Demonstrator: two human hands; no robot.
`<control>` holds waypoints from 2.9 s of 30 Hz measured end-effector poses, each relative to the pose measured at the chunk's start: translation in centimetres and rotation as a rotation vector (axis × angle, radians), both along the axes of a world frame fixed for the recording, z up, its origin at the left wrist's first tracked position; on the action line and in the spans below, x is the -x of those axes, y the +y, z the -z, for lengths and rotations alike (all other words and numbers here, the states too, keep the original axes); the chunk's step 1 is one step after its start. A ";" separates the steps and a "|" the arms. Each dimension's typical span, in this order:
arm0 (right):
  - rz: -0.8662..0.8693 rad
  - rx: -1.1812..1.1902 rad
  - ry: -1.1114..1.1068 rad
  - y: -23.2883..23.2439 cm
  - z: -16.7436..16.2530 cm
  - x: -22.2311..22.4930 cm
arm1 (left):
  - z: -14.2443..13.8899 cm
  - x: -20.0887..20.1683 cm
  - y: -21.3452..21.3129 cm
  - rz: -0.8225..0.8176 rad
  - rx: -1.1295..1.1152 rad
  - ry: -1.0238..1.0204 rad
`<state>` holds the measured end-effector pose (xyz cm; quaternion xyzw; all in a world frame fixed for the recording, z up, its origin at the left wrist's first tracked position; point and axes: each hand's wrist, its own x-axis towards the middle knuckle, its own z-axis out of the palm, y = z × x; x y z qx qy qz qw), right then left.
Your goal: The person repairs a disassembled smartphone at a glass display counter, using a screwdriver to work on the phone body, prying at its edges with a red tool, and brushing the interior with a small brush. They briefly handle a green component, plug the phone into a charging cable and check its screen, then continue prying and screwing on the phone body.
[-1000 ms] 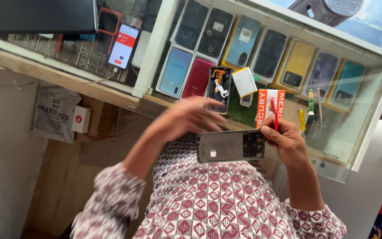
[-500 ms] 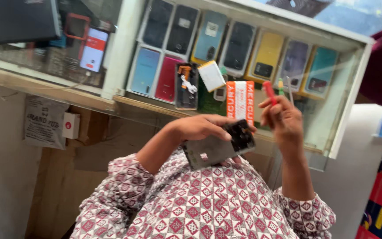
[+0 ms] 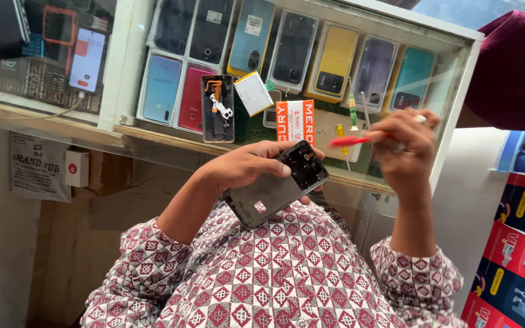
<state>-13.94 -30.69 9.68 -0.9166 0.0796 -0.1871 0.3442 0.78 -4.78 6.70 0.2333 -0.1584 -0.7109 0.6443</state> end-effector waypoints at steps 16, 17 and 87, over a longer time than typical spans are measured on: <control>-0.069 0.056 -0.082 2.0 0.4 -4.6 | 1.9 1.2 -0.2 -0.103 0.017 -0.367; -0.094 0.022 -0.138 2.2 0.6 -4.4 | 1.9 1.0 0.0 -0.113 0.011 -0.311; 0.210 -0.282 -0.299 6.5 3.4 0.5 | -2.7 6.3 0.5 -0.863 -0.202 -0.389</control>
